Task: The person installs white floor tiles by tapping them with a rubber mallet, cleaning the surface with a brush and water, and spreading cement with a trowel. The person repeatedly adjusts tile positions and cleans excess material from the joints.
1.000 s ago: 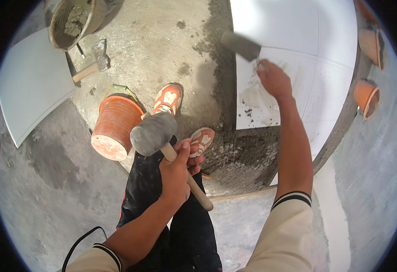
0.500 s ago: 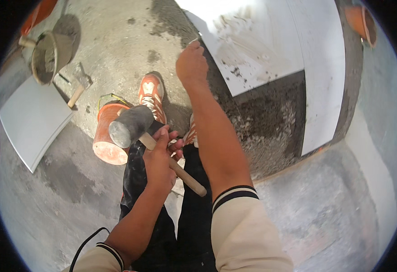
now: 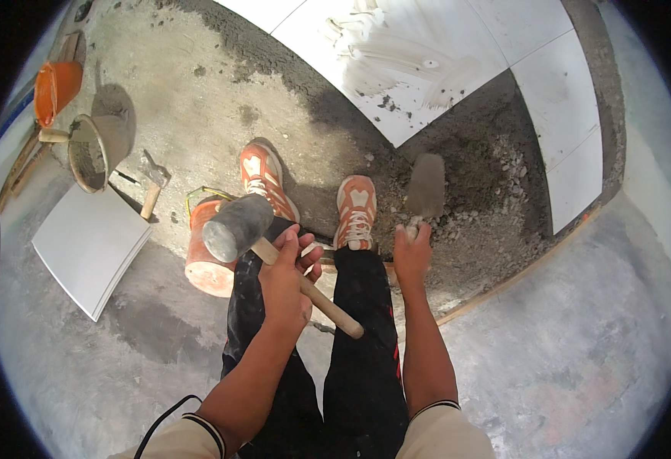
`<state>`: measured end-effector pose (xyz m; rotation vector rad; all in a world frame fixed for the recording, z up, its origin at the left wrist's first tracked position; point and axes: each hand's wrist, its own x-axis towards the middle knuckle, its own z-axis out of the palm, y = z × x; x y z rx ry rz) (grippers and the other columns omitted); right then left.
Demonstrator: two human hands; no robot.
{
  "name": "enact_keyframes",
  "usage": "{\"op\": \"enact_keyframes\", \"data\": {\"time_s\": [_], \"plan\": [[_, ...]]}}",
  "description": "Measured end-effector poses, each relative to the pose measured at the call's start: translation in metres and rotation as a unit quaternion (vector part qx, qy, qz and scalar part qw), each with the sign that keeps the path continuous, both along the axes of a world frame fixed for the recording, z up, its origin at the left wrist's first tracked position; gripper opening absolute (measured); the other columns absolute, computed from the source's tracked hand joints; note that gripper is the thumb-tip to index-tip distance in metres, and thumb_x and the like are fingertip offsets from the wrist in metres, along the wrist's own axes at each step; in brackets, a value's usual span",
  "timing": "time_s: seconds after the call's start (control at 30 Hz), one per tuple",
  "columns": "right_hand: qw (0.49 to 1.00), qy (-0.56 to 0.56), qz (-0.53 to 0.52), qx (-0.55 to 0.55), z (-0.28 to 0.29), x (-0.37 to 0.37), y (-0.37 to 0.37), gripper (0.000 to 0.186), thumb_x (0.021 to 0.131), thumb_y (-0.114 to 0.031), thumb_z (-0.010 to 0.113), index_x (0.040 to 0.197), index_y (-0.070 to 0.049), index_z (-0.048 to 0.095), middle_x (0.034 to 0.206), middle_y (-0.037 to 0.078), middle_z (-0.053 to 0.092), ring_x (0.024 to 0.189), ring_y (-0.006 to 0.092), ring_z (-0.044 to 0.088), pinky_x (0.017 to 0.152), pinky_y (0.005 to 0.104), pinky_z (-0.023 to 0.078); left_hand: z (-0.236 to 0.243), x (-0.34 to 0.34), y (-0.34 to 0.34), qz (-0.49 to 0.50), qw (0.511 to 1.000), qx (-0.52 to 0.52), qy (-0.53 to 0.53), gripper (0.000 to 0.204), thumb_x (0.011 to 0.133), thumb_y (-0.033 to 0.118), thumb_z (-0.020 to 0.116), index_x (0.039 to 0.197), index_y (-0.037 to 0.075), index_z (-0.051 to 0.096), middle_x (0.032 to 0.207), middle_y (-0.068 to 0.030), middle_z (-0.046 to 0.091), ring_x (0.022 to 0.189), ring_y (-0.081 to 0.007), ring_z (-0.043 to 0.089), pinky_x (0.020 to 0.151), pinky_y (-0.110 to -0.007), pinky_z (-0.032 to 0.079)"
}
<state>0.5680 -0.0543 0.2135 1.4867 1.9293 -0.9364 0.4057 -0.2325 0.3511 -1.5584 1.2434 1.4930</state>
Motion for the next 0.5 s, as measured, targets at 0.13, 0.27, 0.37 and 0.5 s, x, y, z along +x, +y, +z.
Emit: {"op": "enact_keyframes", "data": {"time_s": [0.13, 0.27, 0.37, 0.5], "plan": [[0.972, 0.223, -0.07, -0.026, -0.043, -0.081, -0.032, 0.045, 0.102, -0.032, 0.062, 0.132, 0.002, 0.06, 0.126, 0.021, 0.07, 0.118, 0.0352, 0.067, 0.102, 0.042, 0.049, -0.002, 0.004, 0.0, -0.028, 0.999, -0.017, 0.007, 0.037, 0.106, 0.029, 0.062, 0.136, 0.008, 0.059, 0.113, -0.0047, 0.067, 0.091, -0.0147, 0.067, 0.072, -0.028, 0.054], [0.966, 0.254, -0.046, -0.02, -0.091, -0.183, -0.066, 0.049, 0.102, -0.041, 0.06, 0.126, 0.002, 0.061, 0.116, 0.029, 0.069, 0.113, 0.0481, 0.064, 0.094, 0.0535, 0.05, -0.003, 0.003, 0.006, -0.065, 0.997, -0.026, 0.012, 0.037, 0.106, 0.029, 0.063, 0.136, 0.009, 0.059, 0.112, -0.0044, 0.067, 0.092, -0.0138, 0.067, 0.073, -0.027, 0.053], [0.971, 0.225, -0.074, -0.01, -0.101, -0.201, -0.074, 0.051, 0.101, -0.042, 0.059, 0.125, 0.003, 0.061, 0.116, 0.03, 0.069, 0.113, 0.0505, 0.063, 0.094, 0.0559, 0.049, 0.0, 0.0, 0.007, -0.08, 0.996, -0.034, 0.022, 0.036, 0.106, 0.029, 0.063, 0.135, 0.008, 0.06, 0.112, -0.0039, 0.068, 0.092, -0.0131, 0.066, 0.073, -0.027, 0.053], [0.947, 0.192, -0.256, 0.007, -0.111, -0.137, -0.042, 0.05, 0.103, -0.04, 0.057, 0.126, 0.004, 0.06, 0.118, 0.031, 0.068, 0.113, 0.0496, 0.064, 0.094, 0.0554, 0.049, 0.004, 0.002, 0.01, -0.103, 0.994, -0.028, 0.016, 0.036, 0.106, 0.03, 0.062, 0.135, 0.008, 0.06, 0.111, -0.0037, 0.068, 0.091, -0.0126, 0.066, 0.074, -0.026, 0.054]]}}
